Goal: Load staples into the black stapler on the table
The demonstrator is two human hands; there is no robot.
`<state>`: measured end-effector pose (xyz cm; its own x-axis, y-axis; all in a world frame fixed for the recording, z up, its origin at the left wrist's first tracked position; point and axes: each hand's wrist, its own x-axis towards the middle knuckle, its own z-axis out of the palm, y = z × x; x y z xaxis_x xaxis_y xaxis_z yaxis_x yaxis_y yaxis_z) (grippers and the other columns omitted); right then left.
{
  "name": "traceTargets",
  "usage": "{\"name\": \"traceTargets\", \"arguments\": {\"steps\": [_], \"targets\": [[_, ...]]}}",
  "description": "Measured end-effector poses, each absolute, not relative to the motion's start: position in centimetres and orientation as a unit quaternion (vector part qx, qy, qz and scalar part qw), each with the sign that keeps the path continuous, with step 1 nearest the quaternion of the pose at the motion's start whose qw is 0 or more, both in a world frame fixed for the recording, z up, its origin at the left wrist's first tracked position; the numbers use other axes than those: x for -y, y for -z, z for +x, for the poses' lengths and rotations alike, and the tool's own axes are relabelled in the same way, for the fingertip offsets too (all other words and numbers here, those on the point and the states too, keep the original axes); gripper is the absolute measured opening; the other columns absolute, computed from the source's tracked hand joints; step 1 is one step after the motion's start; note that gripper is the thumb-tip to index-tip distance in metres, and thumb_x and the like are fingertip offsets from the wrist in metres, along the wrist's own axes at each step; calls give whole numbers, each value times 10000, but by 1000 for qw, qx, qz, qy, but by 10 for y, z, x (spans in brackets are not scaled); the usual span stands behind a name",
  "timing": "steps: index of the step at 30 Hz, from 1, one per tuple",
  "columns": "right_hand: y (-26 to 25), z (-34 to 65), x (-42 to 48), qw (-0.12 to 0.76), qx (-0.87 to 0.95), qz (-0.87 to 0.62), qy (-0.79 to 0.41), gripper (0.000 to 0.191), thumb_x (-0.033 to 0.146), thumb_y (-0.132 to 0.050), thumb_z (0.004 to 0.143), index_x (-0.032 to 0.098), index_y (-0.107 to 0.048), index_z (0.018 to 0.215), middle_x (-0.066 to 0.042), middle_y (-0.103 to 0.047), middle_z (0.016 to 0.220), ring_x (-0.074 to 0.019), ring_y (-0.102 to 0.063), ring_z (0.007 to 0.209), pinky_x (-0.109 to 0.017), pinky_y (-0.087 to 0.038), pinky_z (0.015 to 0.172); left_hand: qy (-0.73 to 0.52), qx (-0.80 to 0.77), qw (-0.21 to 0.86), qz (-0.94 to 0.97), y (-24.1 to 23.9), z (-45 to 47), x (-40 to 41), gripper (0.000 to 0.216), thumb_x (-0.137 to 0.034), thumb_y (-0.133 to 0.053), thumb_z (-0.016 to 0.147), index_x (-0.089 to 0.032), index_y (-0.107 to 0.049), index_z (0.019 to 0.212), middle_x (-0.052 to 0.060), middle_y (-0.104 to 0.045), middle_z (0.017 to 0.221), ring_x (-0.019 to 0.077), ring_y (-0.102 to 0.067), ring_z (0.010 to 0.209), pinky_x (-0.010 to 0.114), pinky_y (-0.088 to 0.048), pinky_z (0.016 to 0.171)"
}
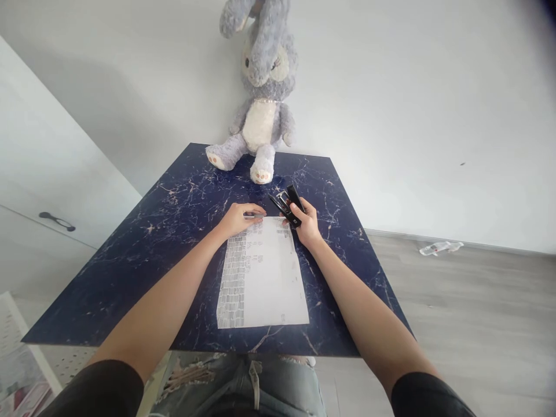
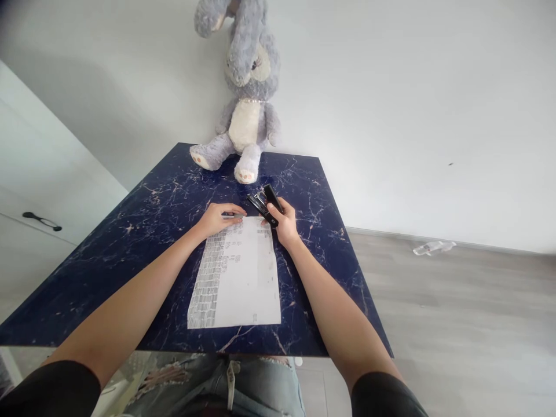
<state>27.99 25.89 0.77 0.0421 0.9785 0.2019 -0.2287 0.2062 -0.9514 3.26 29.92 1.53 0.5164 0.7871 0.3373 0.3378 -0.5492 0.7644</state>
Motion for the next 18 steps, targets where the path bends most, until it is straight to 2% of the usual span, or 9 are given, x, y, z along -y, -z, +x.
{"name": "traceTargets", "arguments": {"steps": [3,7,12,18], "targets": [[-7,280,-259,604,492,-384,-496,446,619,-843,822,236,-684,985,-25,-698,862,-191,-664,682,-335,-598,555,-340,-347,353,800,-14,32,-299,293,-410,-825,885,-187,-830,1076,95,-830,1132,255,-782,1049,386,-628,966],[-5,280,-260,604,493,-380,-499,426,571,-884,792,224,-729,983,-15,-690,867,-165,-623,643,-328,-592,541,-384,-366,334,779,-11,29,-304,316,-424,-871,843,-179,-837,1040,92,-841,1048,246,-787,967,396,-613,955],[-3,280,-260,596,493,-386,-503,390,501,-941,731,214,-776,937,13,-649,785,-145,-584,635,-306,-577,555,-445,-394,331,733,-12,27,-309,312,-450,-876,817,-208,-849,1012,78,-844,1003,248,-778,919,376,-599,855],[-4,280,-258,574,510,-402,-498,387,527,-932,731,222,-787,918,5,-643,758,-158,-573,627,-333,-571,567,-402,-434,325,738,-7,27,-315,237,-405,-850,809,-237,-855,976,60,-849,992,265,-785,929,400,-580,873]]}}
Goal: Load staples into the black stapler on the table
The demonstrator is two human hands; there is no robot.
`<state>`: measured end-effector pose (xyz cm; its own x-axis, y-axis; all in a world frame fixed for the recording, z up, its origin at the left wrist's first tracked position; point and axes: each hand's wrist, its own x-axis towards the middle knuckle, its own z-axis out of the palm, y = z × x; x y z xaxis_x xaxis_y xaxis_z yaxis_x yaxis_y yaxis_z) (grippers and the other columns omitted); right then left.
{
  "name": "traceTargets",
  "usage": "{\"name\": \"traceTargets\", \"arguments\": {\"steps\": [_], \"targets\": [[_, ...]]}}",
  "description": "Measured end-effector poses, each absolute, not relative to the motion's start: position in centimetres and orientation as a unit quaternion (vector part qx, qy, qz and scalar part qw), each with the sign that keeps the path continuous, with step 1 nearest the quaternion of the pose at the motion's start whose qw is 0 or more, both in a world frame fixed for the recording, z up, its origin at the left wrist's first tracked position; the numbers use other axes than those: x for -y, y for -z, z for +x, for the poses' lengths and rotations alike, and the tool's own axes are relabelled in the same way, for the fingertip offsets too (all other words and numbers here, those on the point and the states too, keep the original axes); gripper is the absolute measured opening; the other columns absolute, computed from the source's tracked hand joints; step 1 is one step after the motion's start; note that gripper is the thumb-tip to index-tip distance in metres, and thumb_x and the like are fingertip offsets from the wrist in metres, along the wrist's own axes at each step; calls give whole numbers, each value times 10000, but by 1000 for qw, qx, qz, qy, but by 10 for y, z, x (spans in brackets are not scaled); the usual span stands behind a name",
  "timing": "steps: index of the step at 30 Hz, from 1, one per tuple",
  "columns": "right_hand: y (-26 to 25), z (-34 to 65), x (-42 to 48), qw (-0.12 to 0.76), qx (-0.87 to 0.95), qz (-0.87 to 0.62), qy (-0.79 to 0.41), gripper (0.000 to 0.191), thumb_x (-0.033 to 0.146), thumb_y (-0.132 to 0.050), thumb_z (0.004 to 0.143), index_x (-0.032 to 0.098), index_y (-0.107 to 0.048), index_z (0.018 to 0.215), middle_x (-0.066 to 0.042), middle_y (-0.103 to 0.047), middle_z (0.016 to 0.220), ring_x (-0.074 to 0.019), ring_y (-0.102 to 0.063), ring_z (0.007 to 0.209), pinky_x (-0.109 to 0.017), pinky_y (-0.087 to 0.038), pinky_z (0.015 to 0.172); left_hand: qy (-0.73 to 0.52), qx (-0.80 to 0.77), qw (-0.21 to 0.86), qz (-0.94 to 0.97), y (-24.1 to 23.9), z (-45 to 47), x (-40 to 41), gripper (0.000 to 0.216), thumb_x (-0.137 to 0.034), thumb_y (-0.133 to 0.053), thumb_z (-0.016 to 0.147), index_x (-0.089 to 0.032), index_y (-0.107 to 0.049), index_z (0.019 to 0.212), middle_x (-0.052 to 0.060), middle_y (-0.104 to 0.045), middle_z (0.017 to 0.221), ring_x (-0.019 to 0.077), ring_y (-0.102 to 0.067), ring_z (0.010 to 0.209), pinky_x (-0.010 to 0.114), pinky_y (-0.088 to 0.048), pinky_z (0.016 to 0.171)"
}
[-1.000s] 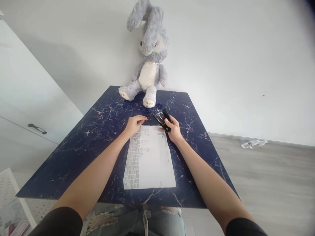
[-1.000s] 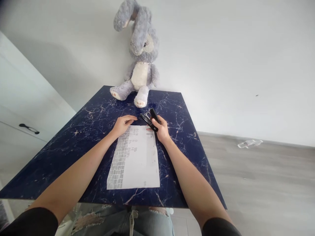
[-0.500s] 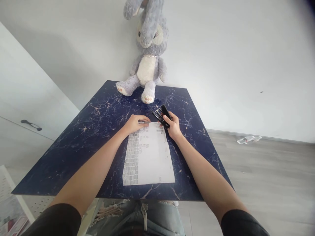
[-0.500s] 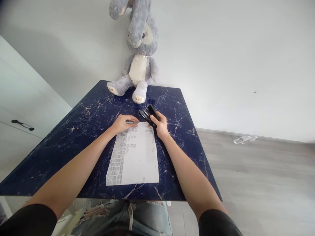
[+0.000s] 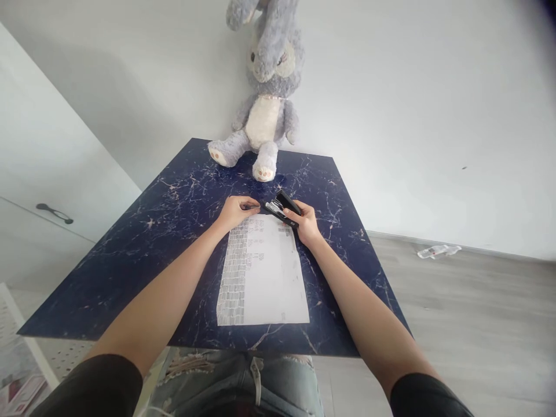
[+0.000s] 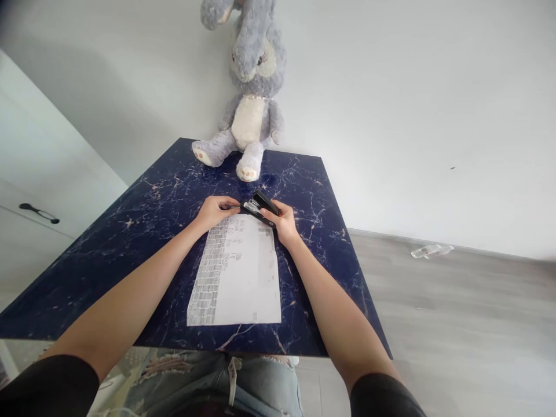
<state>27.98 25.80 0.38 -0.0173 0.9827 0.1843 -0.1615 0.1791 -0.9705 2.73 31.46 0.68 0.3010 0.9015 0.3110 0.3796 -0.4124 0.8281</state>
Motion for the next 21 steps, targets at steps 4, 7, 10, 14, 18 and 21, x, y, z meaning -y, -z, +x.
{"name": "traceTargets", "arguments": {"steps": [4,7,10,14,18,21], "targets": [[-2,280,-259,568,515,-406,-497,401,536,-931,727,222,-789,931,5,-648,767,-159,-575,631,-336,-572,573,-423,-419,339,728,-7,27,-313,267,-411,-865,801,-221,-852,988,71,-849,985,256,-786,896,388,-579,835],[-1,280,-260,565,521,-413,-488,397,543,-919,744,220,-782,931,7,-645,760,-155,-568,626,-326,-554,562,-453,-405,348,713,-11,27,-310,293,-421,-877,803,-205,-848,999,86,-848,999,255,-789,906,392,-584,849],[-1,280,-261,565,529,-421,-472,419,541,-919,747,234,-782,999,-4,-691,824,-173,-607,675,-331,-560,589,-474,-391,370,697,-15,28,-307,347,-456,-894,796,-195,-843,1020,100,-847,1032,257,-790,918,401,-599,867],[-1,282,-263,567,556,-418,-441,431,521,-929,743,253,-781,1046,-20,-753,969,-211,-679,823,-369,-598,736,-463,-370,390,705,-18,29,-305,327,-449,-911,784,-201,-853,988,96,-846,1015,258,-786,930,405,-606,888],[1,283,-263,554,563,-429,-438,429,552,-902,767,257,-783,1054,-23,-757,975,-222,-687,837,-387,-607,757,-450,-366,383,719,-19,29,-303,276,-430,-895,808,-216,-862,980,84,-846,1013,254,-780,931,403,-604,879],[2,283,-263,551,561,-432,-441,431,556,-900,767,260,-787,1059,-21,-753,965,-219,-682,825,-378,-603,732,-451,-365,377,722,-19,29,-303,247,-412,-880,828,-220,-859,982,80,-845,1009,252,-778,925,400,-599,872]]}}
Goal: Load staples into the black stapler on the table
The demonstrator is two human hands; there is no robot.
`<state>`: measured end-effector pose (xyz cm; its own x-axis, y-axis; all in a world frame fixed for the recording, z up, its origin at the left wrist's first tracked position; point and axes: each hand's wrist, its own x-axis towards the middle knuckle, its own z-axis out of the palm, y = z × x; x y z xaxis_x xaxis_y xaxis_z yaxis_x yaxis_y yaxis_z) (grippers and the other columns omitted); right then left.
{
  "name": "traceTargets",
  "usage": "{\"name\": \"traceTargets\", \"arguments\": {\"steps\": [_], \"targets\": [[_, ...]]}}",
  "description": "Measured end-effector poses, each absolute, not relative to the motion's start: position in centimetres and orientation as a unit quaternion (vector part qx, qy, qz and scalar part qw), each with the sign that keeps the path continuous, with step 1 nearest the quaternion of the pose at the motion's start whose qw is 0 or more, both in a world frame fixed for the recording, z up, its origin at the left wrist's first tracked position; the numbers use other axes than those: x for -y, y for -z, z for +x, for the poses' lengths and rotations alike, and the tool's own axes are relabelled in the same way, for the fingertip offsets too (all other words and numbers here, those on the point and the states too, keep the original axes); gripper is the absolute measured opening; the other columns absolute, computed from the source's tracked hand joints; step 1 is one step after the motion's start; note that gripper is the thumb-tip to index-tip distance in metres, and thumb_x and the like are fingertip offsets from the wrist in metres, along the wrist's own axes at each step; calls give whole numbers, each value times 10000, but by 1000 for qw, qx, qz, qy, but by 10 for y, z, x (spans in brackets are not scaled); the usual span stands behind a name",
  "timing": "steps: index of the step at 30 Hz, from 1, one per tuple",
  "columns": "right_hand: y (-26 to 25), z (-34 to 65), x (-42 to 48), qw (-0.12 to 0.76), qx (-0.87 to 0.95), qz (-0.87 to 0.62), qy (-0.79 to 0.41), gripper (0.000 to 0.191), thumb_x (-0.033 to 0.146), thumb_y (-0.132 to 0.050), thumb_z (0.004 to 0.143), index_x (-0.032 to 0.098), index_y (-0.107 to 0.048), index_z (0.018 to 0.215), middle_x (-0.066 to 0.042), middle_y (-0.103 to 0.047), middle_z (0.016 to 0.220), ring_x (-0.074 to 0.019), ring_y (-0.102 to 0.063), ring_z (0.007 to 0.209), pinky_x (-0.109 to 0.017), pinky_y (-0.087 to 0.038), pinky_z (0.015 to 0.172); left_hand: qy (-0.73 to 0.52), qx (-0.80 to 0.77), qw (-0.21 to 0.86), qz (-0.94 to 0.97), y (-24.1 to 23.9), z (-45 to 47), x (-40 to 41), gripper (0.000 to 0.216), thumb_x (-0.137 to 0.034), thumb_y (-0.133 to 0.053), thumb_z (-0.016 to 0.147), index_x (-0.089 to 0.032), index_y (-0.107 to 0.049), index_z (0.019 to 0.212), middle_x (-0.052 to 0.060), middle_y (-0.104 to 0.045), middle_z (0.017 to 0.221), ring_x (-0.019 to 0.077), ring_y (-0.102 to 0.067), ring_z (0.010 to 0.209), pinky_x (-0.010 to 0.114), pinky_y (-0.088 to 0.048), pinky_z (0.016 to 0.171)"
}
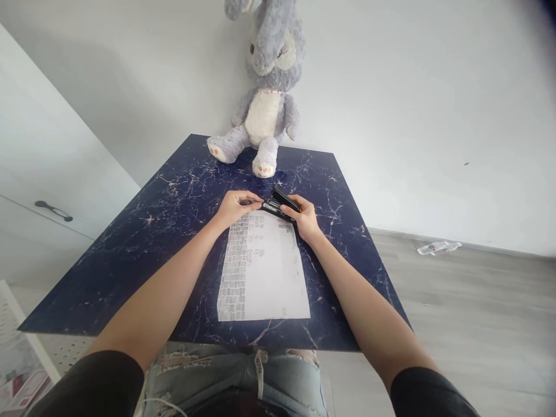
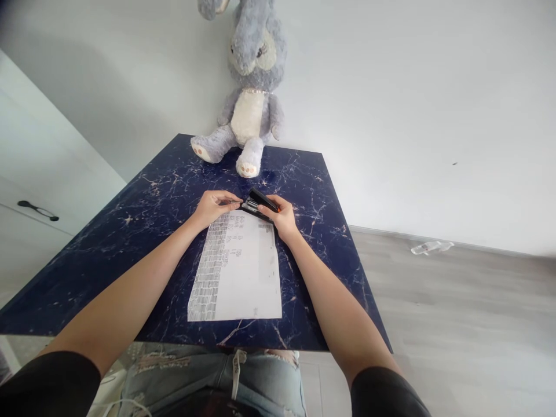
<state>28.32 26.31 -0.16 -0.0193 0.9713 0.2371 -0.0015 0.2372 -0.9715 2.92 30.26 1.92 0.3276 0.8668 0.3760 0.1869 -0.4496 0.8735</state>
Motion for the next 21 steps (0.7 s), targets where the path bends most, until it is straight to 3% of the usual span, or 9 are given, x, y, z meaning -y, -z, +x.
{"name": "traceTargets", "arguments": {"steps": [5,12,17,21], "targets": [[1,283,-263,551,558,-432,-445,425,561,-897,768,264,-789,1052,-14,-744,932,-212,-672,795,-367,-592,699,-501,-401,322,696,-11,27,-310,183,-362,-799,904,-219,-840,1010,80,-836,1047,248,-775,953,392,-596,886],[1,281,-263,571,519,-433,-466,456,587,-902,746,255,-757,1023,-2,-697,836,-185,-623,681,-351,-578,590,-561,-444,286,638,4,23,-322,206,-115,-694,883,-207,-805,1031,74,-833,1099,230,-780,1002,395,-599,942],[2,281,-263,571,522,-432,-464,460,595,-895,754,251,-750,1022,-2,-700,846,-178,-624,686,-351,-581,610,-566,-458,273,628,2,22,-320,196,-79,-707,844,-202,-794,969,70,-838,1076,235,-792,994,384,-611,909],[1,281,-262,568,524,-430,-467,463,592,-890,765,255,-752,1051,-5,-713,871,-192,-656,712,-352,-580,609,-578,-491,236,608,6,18,-322,174,-78,-658,848,-203,-778,869,55,-842,1014,235,-797,1019,398,-604,968]]}}
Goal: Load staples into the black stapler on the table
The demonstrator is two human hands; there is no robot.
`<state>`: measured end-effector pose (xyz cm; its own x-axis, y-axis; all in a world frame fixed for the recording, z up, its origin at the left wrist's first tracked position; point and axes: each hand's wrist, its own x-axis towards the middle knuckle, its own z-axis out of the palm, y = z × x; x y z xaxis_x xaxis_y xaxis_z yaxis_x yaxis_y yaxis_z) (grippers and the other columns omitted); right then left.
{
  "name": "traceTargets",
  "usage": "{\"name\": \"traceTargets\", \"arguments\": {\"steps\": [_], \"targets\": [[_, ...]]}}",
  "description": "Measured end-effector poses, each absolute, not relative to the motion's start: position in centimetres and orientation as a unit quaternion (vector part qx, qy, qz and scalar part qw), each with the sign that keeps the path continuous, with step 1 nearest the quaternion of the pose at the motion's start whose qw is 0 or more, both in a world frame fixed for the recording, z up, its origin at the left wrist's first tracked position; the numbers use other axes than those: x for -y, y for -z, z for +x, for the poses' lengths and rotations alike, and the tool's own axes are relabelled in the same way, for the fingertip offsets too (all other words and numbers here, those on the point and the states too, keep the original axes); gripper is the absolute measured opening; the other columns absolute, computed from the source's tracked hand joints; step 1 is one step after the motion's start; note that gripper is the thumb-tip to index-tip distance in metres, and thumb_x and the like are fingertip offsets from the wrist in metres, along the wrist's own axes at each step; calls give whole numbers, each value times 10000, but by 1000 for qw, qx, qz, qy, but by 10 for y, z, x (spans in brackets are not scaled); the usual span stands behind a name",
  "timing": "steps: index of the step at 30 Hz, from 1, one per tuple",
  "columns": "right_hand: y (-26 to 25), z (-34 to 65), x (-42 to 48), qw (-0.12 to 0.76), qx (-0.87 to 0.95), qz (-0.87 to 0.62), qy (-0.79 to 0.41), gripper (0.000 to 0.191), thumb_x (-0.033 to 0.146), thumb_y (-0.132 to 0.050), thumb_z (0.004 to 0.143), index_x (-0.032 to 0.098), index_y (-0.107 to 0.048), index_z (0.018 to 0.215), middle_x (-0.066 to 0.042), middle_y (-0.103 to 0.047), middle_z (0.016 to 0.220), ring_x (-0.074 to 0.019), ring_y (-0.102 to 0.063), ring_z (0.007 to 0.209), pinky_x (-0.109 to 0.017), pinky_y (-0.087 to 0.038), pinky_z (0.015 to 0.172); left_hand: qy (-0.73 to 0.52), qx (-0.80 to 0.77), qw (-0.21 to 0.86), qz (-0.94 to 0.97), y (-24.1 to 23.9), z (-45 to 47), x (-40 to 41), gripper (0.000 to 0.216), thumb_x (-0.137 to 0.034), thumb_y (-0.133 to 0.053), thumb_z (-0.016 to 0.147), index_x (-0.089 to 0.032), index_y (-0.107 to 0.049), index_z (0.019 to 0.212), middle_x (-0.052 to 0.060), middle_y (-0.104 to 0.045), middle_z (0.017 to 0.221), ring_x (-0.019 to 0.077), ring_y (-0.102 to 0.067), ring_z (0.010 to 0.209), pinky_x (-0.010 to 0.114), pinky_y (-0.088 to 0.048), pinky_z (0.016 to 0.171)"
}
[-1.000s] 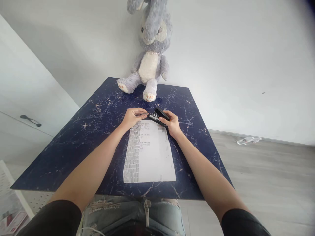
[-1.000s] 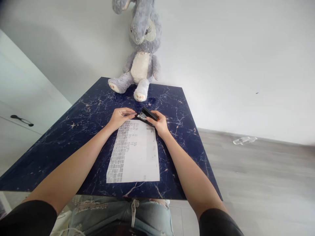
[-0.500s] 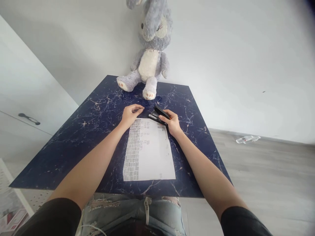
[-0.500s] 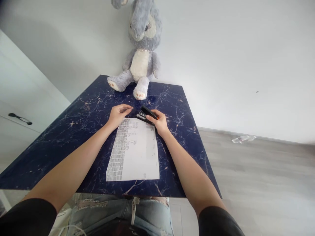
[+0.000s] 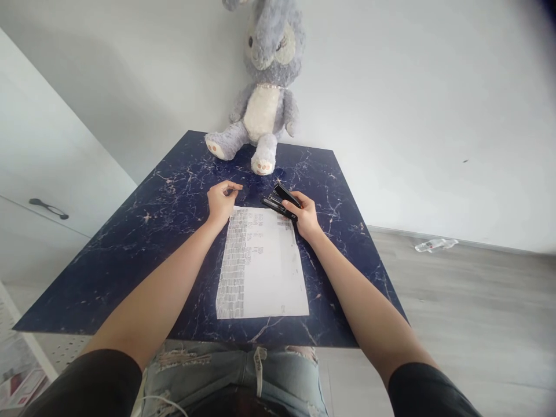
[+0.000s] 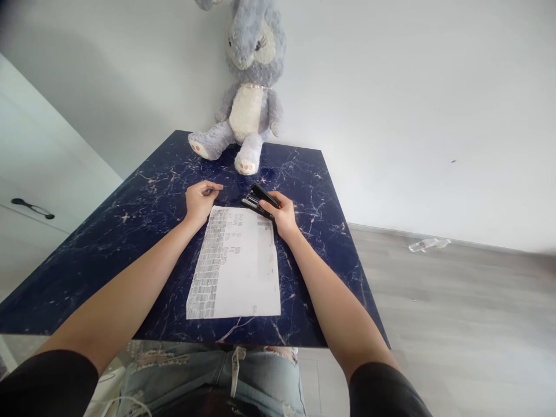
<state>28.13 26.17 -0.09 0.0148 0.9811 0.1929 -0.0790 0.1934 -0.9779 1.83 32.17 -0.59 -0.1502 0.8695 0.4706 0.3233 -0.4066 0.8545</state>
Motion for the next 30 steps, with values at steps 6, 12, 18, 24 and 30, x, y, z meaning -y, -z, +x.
{"name": "traceTargets", "arguments": {"steps": [6,12,18,24,30], "targets": [[-2,280,-260,555,533,-444,-460,489,631,-867,770,265,-738,1067,-15,-733,915,-209,-683,732,-364,-590,602,-575,-542,194,581,16,14,-328,250,-71,-572,838,-219,-759,763,42,-842,1065,247,-794,1066,443,-599,1022],[-1,281,-261,568,527,-424,-469,473,612,-876,773,261,-744,1062,-12,-720,894,-206,-690,725,-352,-582,583,-572,-548,204,576,18,14,-329,265,-49,-564,784,-218,-767,797,46,-840,1012,240,-792,1005,423,-595,1024],[0,281,-261,567,517,-432,-474,505,624,-878,757,258,-732,1073,-17,-721,896,-220,-699,732,-357,-587,584,-565,-556,177,583,7,13,-324,313,-44,-530,809,-218,-789,834,44,-833,1015,237,-770,1000,414,-581,1007],[8,294,-269,678,480,-448,-330,591,717,-718,862,279,-688,1257,-57,-733,1104,-260,-736,923,-417,-631,791,-396,-432,118,801,-23,56,-276,345,-62,-511,911,-231,-807,964,60,-793,1118,274,-680,1129,464,-524,1093],[18,309,-284,744,371,-488,-265,602,704,-645,900,253,-676,1298,-78,-735,1107,-272,-731,1031,-441,-612,915,-190,-418,130,879,-5,109,-226,629,-577,-594,1030,-215,-600,1544,174,-525,1638,415,-435,1543,602,-349,1271]]}}
